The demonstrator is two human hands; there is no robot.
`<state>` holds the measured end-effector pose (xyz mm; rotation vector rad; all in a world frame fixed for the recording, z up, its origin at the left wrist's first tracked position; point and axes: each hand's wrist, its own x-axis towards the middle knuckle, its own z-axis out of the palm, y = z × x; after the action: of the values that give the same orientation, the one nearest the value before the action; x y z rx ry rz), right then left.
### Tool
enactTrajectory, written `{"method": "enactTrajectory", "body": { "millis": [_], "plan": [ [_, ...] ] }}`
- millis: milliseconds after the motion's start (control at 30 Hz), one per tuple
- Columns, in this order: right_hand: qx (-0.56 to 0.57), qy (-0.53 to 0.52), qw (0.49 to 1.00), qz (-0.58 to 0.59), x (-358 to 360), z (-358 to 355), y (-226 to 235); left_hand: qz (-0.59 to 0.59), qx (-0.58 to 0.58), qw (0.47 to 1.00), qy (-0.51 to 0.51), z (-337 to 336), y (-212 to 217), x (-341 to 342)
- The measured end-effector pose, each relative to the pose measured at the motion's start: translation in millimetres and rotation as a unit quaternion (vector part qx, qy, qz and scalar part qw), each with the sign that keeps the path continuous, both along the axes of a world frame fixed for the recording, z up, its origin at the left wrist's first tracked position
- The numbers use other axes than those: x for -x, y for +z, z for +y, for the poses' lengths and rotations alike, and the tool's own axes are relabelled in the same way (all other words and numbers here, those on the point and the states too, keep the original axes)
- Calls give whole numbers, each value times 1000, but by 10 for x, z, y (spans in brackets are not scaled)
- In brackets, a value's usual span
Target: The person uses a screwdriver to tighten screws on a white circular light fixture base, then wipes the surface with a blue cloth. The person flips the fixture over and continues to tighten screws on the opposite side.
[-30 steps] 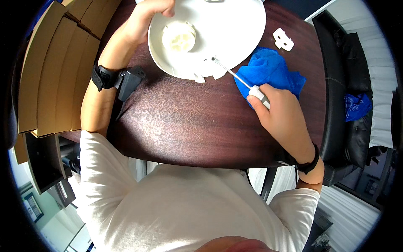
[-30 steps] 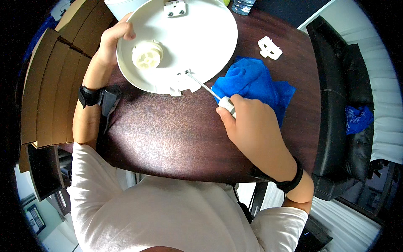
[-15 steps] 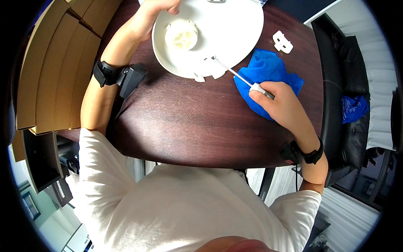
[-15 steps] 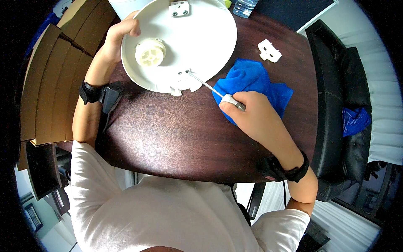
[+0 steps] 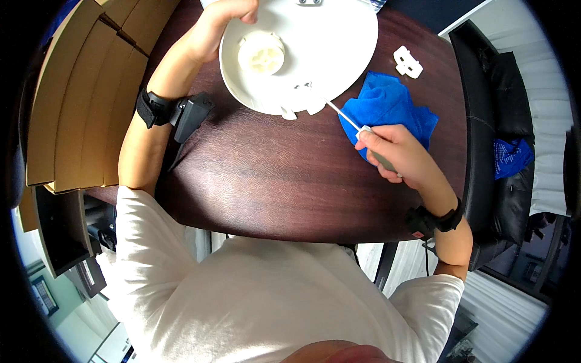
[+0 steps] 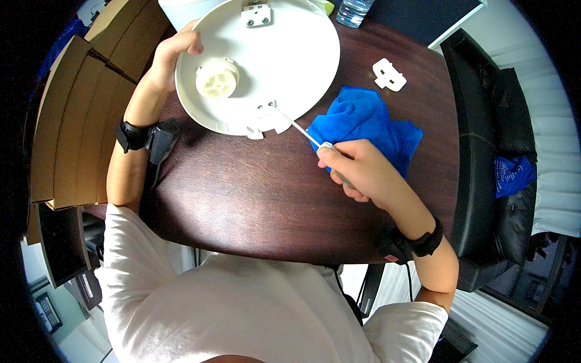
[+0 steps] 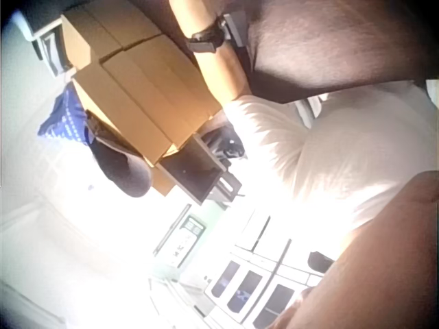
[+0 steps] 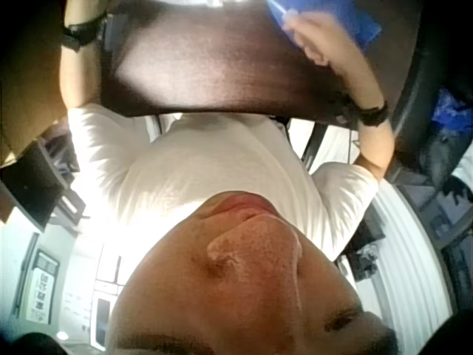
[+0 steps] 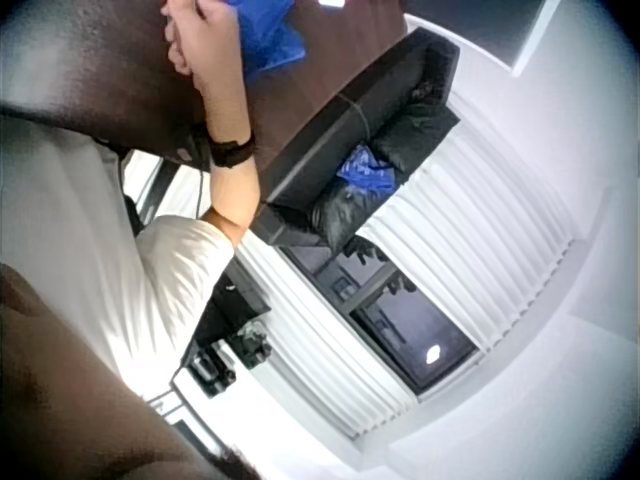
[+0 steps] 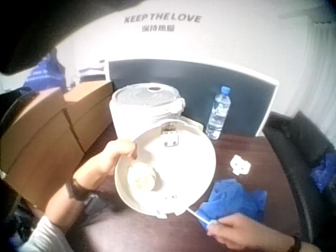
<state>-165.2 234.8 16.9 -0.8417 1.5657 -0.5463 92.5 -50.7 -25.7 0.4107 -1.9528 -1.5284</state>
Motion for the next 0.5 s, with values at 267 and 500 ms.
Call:
{"method": "enactTrajectory", "body": {
  "millis": [267,500],
  "plan": [
    [101,48,988,108,-33,120,-240,-14,-72,997,31,135,108,32],
    [9,-47,988,-149,-116,226,-340,-16,-116,993,-7,-129,-82,-102]
  ]
}}
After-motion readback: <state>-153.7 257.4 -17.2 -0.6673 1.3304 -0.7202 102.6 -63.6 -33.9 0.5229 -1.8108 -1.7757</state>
